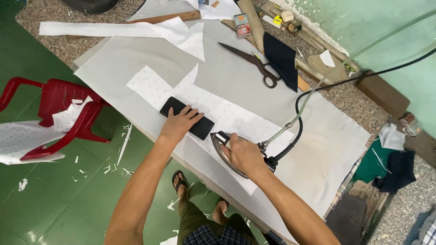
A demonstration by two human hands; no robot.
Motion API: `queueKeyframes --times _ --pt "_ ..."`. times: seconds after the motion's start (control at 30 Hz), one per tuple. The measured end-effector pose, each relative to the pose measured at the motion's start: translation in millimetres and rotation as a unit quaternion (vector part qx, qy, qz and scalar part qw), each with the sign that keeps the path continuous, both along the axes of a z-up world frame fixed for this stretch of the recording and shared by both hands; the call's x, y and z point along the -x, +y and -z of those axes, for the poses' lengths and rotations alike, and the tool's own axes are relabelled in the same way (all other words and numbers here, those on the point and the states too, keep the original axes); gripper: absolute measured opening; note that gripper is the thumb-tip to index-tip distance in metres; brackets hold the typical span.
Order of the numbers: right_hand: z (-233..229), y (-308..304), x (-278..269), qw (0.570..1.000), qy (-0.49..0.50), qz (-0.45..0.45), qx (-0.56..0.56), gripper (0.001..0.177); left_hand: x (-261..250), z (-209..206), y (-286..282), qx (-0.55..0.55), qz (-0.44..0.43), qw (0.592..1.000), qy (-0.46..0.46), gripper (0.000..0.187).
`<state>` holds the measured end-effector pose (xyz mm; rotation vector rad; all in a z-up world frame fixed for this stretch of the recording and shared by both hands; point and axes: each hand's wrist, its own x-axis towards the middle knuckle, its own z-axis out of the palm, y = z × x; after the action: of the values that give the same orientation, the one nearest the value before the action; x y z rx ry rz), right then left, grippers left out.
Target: The person irons a piece of white patterned fabric on a work table using a steam iron and a black pressing block. They smooth the fabric with their hands and the block while applying heat. After ironing, they use scissors to trim the edges of the fabric.
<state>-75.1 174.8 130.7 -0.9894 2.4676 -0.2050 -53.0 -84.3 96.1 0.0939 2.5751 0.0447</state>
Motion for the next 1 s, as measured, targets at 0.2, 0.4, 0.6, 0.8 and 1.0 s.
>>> queueKeyframes --times 0.2,0.4,0.6,0.8,1.0 --pt "-4.5 30.5 -10.6 1.0 0.013 0.002 0.008 0.038 -2.1 5.1 25.9 -0.018 0.012 1.0 -0.005 0.092" --pt "-13.2 35.0 -13.6 1.0 -0.014 0.016 -0.004 0.039 -3.3 -4.8 29.8 -0.021 0.01 1.0 -0.007 0.092" --pt "-28.6 32.4 -11.3 0.997 -0.067 0.027 -0.016 0.048 7.4 5.2 -4.7 -0.047 -0.008 0.999 0.0 0.092" --pt "-40.7 24.0 -7.7 0.992 -0.086 0.085 -0.043 0.05 25.6 29.8 -111.9 -0.048 -0.053 0.997 0.012 0.09" --pt "-50.1 11.3 -5.4 0.979 -0.107 0.144 -0.1 0.047 47.5 37.2 -209.1 -0.041 -0.042 0.998 0.011 0.095"
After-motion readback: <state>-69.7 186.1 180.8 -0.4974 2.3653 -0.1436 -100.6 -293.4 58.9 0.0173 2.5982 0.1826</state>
